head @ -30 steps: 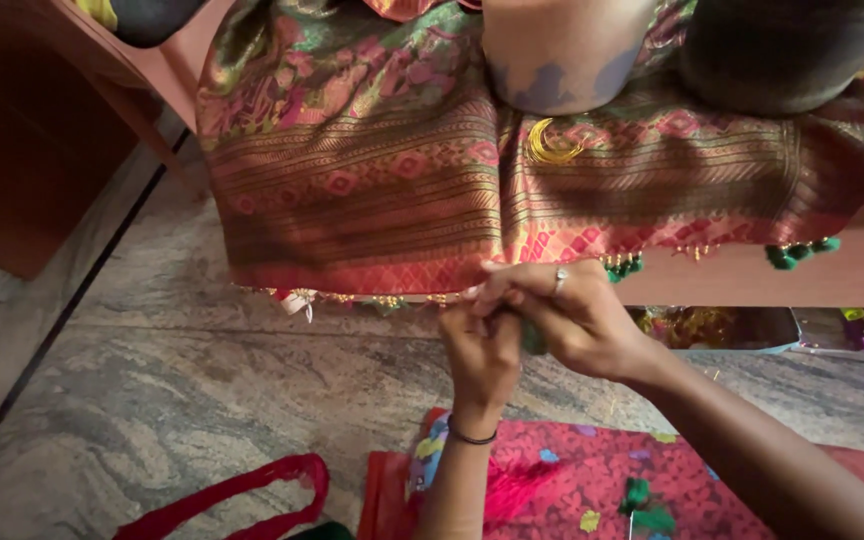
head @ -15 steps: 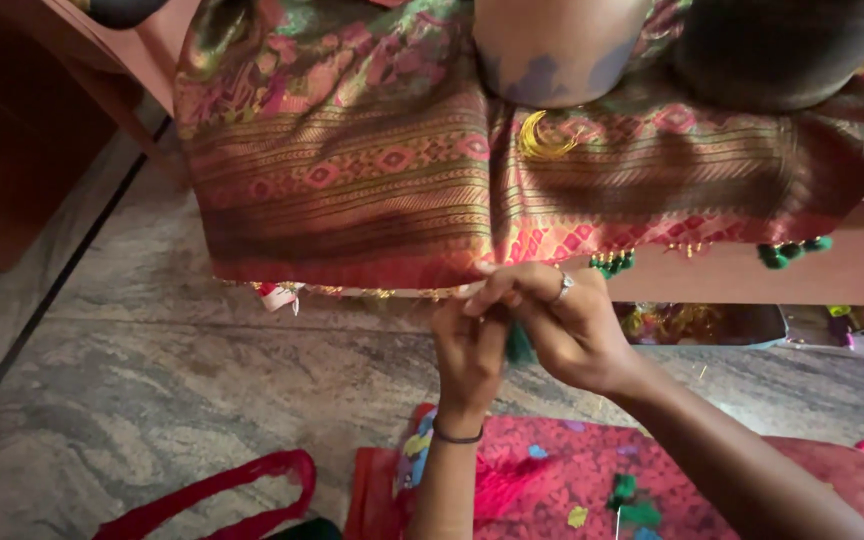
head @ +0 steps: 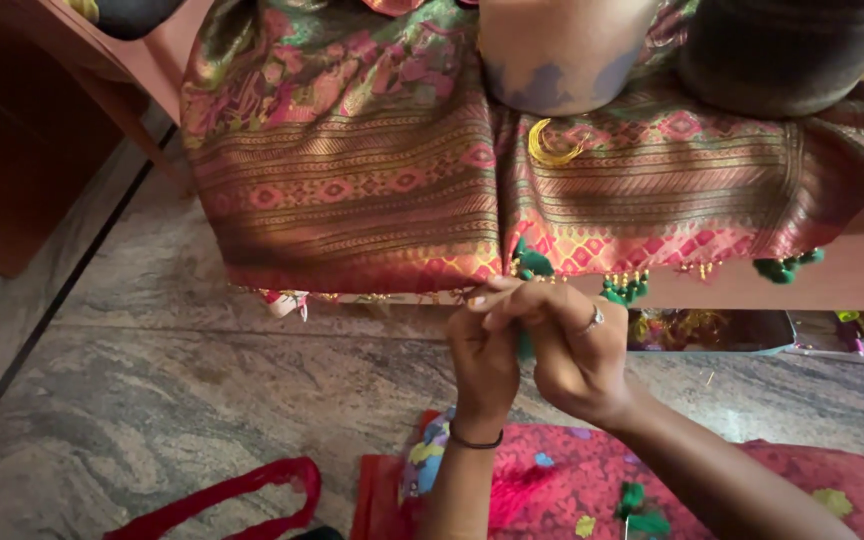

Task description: Tying decorative tassels to the edge of a saree.

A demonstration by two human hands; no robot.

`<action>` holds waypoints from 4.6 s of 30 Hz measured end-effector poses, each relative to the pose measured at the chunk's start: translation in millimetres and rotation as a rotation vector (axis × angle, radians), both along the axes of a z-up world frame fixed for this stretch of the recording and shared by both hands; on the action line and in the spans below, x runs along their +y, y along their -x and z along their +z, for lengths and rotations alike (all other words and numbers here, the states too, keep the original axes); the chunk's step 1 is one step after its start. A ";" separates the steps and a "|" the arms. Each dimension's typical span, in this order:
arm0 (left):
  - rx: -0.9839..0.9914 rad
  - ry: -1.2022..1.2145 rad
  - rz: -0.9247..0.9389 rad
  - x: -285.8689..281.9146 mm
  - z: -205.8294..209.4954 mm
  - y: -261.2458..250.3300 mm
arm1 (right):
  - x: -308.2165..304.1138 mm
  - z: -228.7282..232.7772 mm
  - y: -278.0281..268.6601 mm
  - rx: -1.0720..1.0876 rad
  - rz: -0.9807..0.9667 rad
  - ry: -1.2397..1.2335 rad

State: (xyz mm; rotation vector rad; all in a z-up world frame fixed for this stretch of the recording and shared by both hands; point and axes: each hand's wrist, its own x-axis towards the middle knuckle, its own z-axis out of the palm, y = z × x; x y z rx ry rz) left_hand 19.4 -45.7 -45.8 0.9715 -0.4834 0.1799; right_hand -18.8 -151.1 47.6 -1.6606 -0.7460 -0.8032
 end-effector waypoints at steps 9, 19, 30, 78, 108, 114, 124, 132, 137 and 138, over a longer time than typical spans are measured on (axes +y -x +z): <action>-0.307 -0.516 0.435 13.6 50.2 5.8 | -7.1 15.1 -3.7 -0.173 -0.009 0.137; -0.092 -0.161 0.128 5.2 30.9 4.6 | -13.2 15.9 -4.7 -0.090 0.062 0.063; 0.070 -0.246 0.075 14.9 31.7 5.9 | -25.0 28.1 -22.4 0.304 -0.094 0.213; 0.593 0.207 -0.368 17.2 -25.2 1.4 | -37.3 -61.9 16.3 -0.602 -0.017 0.905; 0.430 0.117 -0.210 11.8 -2.7 18.3 | -44.3 -45.9 32.0 -0.335 0.194 0.725; 0.316 -0.065 0.011 13.5 -17.8 18.1 | -29.5 -71.0 24.9 0.434 -0.100 0.120; 0.298 -0.135 0.090 12.2 -25.2 29.2 | -21.6 -94.9 -19.5 1.076 0.264 -0.494; 0.202 -0.439 0.041 23.5 -27.9 -9.6 | -31.6 -123.4 -0.1 1.061 0.170 -0.481; 0.504 -0.181 -0.495 26.7 -26.9 -24.1 | -45.1 -100.3 1.0 1.156 0.313 -0.502; 0.582 -0.167 -0.547 27.3 -23.6 -23.6 | -49.9 -95.1 3.2 1.211 0.362 -0.492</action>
